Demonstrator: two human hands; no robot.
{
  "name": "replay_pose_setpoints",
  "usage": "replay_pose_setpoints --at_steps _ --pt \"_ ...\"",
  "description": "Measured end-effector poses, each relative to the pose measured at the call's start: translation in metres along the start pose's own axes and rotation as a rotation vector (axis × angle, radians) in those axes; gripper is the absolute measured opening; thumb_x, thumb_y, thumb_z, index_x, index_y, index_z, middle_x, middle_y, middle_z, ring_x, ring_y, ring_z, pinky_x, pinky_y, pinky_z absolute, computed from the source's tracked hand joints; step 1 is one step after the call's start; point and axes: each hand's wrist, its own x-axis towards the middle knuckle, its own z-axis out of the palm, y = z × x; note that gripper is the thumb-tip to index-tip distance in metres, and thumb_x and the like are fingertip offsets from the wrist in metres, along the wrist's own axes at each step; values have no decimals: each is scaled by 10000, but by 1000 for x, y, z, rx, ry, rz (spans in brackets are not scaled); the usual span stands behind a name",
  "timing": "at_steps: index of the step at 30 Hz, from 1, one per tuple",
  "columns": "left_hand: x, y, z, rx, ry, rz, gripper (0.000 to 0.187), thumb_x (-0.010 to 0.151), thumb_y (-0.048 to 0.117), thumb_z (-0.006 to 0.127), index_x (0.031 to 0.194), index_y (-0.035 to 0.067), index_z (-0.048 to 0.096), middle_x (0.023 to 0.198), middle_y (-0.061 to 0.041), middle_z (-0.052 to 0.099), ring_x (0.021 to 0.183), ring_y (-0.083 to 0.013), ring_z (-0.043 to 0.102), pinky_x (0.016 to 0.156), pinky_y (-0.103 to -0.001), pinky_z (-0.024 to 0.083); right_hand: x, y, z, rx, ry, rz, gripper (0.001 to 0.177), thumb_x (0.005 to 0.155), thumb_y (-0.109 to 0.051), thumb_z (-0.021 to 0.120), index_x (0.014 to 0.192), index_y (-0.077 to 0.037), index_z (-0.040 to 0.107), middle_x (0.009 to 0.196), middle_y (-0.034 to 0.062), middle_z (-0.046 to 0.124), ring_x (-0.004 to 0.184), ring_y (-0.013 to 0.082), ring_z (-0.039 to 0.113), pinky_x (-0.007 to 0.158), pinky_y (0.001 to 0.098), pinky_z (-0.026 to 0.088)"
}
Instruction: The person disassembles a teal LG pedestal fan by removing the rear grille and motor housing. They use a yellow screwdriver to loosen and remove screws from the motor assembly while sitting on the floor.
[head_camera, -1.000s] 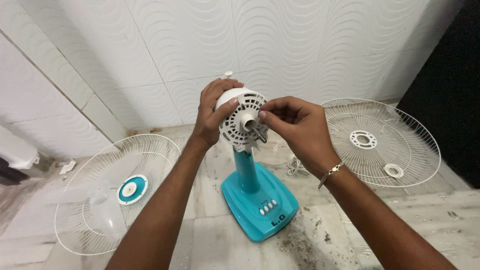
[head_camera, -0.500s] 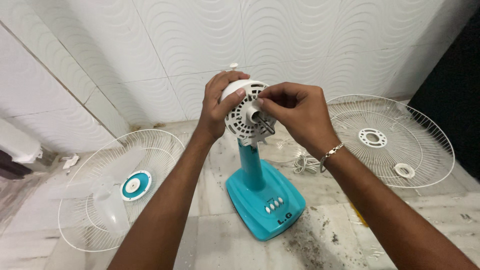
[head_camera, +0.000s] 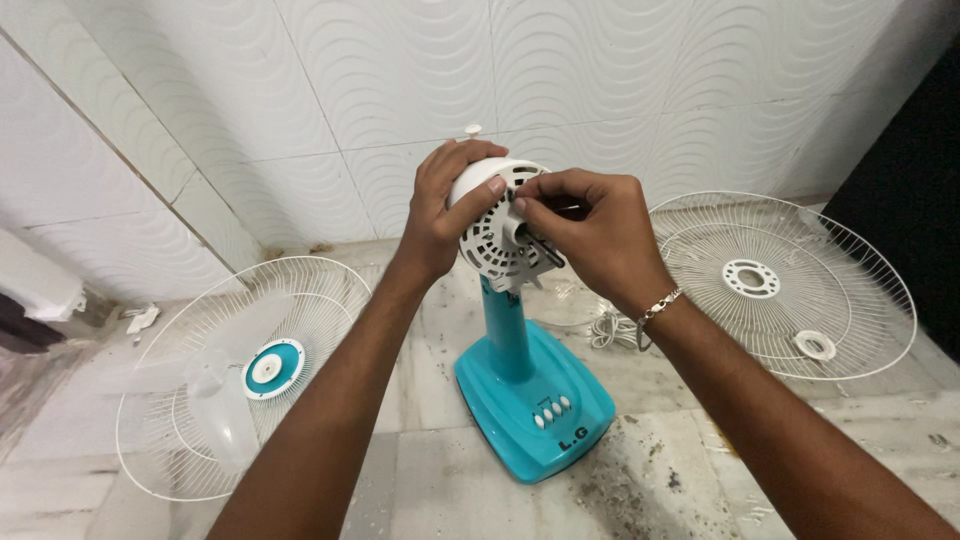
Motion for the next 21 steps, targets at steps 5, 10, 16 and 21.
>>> replay_pose_setpoints --at_steps 5,10,16,21 --pt "0 0 0 4 6 -24 440 920 409 618 1201 81 702 1267 -109 690 1336 -306 540 1271 -469 240 1 0 2 25 -10 7 231 893 -109 763 1075 34 759 925 104 796 818 105 765 719 246 657" --pt "0 1 1 18 5 -21 442 925 418 615 1211 90 698 1287 -116 677 1360 -322 504 1255 -479 230 -1 -1 4 -84 27 -38 239 894 -130 767 1073 27 757 921 119 796 807 125 775 693 252 659" --pt "0 6 0 77 -9 -49 449 928 444 610 1211 108 703 1229 -100 684 1306 -309 538 1198 -464 311 -1 -9 3 -243 58 -79 231 868 -136 770 1031 27 772 871 127 794 767 142 782 672 264 643" --pt "0 9 -2 105 -20 -46 439 927 447 613 1197 113 706 1190 -90 696 1258 -290 575 1157 -446 375 7 -18 1 -197 14 87 227 864 -169 770 966 34 777 803 114 787 688 123 751 604 261 622"
